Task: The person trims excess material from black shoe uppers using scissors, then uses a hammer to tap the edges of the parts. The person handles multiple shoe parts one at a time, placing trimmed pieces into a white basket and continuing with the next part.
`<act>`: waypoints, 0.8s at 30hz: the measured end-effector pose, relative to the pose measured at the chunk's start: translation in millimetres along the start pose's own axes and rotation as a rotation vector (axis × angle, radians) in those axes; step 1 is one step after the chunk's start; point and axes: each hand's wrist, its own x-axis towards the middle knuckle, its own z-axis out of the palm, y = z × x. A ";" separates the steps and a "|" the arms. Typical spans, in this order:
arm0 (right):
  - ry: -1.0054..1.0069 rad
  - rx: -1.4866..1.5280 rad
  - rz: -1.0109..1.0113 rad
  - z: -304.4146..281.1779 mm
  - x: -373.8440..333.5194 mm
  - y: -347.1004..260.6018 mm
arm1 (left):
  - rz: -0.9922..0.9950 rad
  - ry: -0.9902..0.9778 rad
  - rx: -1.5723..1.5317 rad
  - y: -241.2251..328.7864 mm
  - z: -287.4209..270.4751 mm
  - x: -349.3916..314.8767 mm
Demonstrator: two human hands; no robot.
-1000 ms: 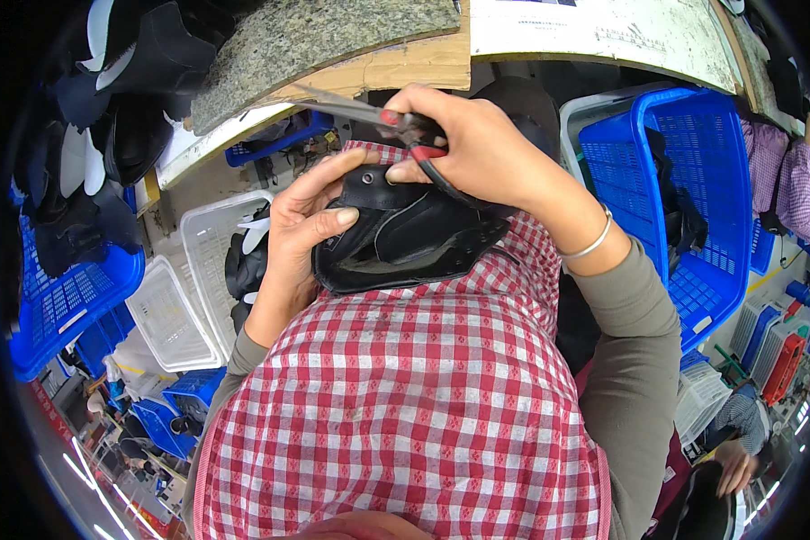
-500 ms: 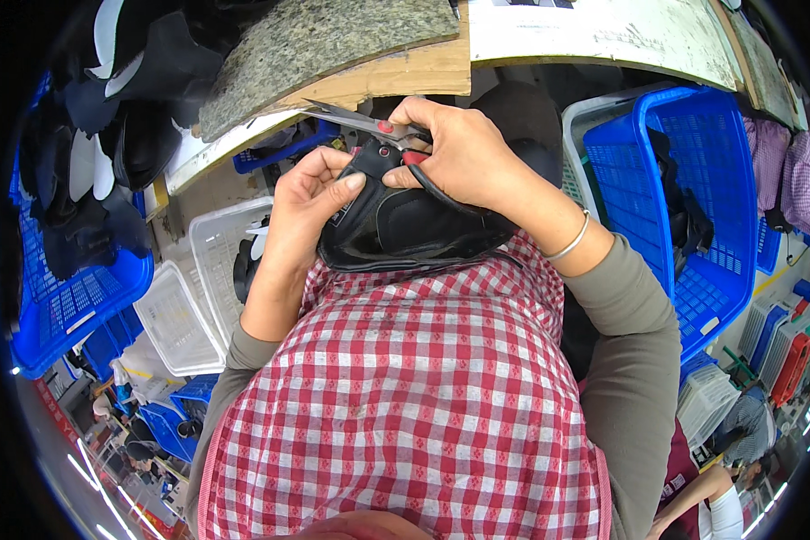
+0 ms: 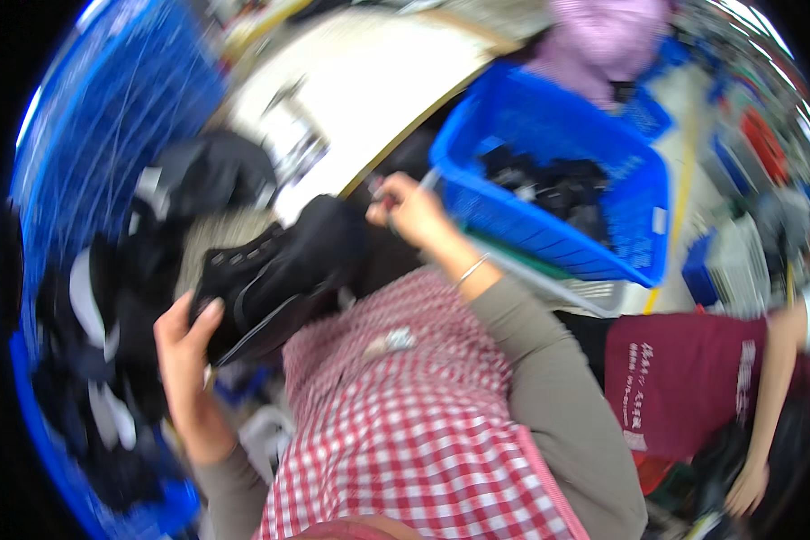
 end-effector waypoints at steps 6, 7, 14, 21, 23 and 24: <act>0.101 -0.003 0.027 -17.4 -55.8 59.3 | 0.537 -0.162 0.082 137.1 69.7 61.5; 0.119 0.042 0.053 -13.0 -66.3 62.1 | 0.603 -0.173 0.108 154.7 87.6 66.5; 0.042 0.087 -0.096 -21.9 -135.1 63.3 | 0.951 -0.392 0.002 244.1 221.4 46.5; 0.101 0.060 0.058 -27.9 -164.0 66.2 | 0.983 -0.520 0.102 279.2 279.9 2.5; 0.109 0.083 -0.019 -25.0 -166.6 66.9 | 1.039 -0.554 0.079 280.8 287.1 -7.4; 0.070 0.113 -0.010 -23.2 -167.1 67.3 | 1.129 -0.522 0.104 281.3 289.9 -11.0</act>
